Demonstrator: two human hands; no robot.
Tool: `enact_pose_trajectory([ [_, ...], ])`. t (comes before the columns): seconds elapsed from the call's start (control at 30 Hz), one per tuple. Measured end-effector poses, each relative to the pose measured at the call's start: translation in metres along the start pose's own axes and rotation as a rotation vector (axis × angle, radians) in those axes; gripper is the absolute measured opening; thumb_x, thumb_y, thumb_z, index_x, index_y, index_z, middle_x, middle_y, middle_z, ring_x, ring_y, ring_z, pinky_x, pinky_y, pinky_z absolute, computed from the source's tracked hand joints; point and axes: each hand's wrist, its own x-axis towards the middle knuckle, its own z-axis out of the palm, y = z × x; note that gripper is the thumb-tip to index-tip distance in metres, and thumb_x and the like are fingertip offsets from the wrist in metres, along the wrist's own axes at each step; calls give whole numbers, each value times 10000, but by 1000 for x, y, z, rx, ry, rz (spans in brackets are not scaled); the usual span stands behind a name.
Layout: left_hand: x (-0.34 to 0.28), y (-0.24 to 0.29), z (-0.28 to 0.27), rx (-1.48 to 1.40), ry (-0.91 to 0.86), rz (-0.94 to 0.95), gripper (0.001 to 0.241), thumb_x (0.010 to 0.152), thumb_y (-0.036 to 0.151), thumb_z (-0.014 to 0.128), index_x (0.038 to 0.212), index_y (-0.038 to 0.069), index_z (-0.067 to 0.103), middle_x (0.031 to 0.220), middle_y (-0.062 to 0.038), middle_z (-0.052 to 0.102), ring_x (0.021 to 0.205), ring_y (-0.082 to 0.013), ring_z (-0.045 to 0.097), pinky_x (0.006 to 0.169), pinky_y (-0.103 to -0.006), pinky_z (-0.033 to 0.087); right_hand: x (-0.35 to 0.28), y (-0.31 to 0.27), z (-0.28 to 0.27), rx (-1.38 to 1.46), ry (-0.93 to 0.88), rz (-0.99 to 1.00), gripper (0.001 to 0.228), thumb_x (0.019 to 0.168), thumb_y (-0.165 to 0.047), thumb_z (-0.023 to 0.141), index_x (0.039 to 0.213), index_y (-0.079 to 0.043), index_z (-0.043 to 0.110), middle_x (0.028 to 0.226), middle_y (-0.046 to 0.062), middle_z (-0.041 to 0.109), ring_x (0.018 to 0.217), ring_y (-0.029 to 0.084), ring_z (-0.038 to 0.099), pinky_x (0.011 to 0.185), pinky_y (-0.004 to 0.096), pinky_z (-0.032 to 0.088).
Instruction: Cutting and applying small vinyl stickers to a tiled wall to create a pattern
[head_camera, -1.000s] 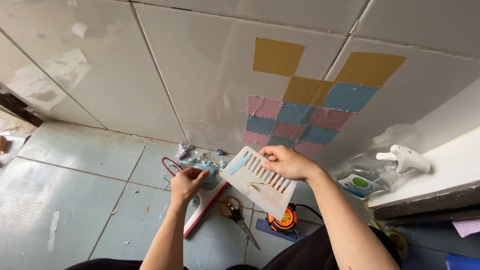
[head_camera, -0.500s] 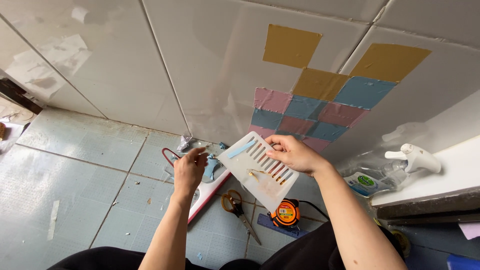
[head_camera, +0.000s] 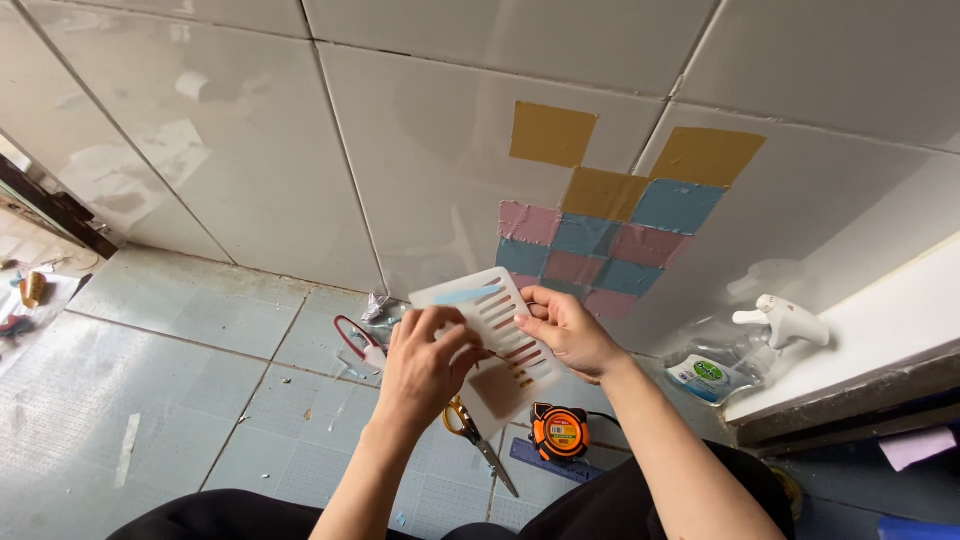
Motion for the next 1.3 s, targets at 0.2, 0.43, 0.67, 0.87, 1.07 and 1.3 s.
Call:
enact_pose_trajectory([
  [0.2, 2, 4, -29, -344, 115, -74, 82, 894, 151, 777, 902, 163, 696, 790, -21, 689, 735, -242, 706, 696, -346, 552, 4, 16, -30, 101, 166, -61, 304, 952, -44, 669, 1246, 31, 654, 975, 156, 760, 809, 245, 750, 718, 432, 654],
  [0.43, -4, -7, -49, -310, 165, -503, 153, 824, 123, 818, 904, 253, 804, 707, 27, 780, 655, -159, 756, 658, -300, 589, -6, 1, -25, 237, 192, -69, 290, 945, -46, 659, 1224, 31, 638, 971, 127, 735, 839, 259, 756, 737, 429, 647],
  [0.67, 11, 35, -65, -689, 122, -787, 278, 967, 269, 688, 1140, 80, 794, 1042, -192, 782, 928, -313, 767, 807, -425, 623, -14, -2, 4, 208, 111, -93, 258, 919, -6, 682, 1171, 46, 662, 959, 193, 762, 871, 336, 764, 728, 480, 652],
  [0.87, 11, 27, -64, -896, 231, -850, 176, 867, 91, 811, 1014, -4, 786, 830, -186, 783, 735, -195, 724, 693, -341, 637, -20, -2, 15, 168, 33, -101, 294, 813, 64, 768, 1097, 28, 701, 911, 198, 782, 840, 315, 755, 670, 475, 653],
  [1.07, -4, -31, -39, -551, 201, -817, 254, 804, 275, 882, 779, 86, 714, 598, -117, 664, 530, -237, 641, 522, -335, 528, -27, -3, 24, 213, 17, -28, 296, 764, 60, 787, 1051, 40, 717, 863, 207, 781, 778, 306, 762, 617, 493, 642],
  [1.3, 4, -30, -57, -95, -421, -777, 597, 899, 98, 698, 1460, -6, 523, 1497, -293, 510, 1372, -497, 498, 1097, -585, 467, -5, 30, 1, 349, 124, 64, 163, 906, -96, 663, 1014, 22, 698, 793, 196, 744, 672, 269, 744, 593, 500, 641],
])
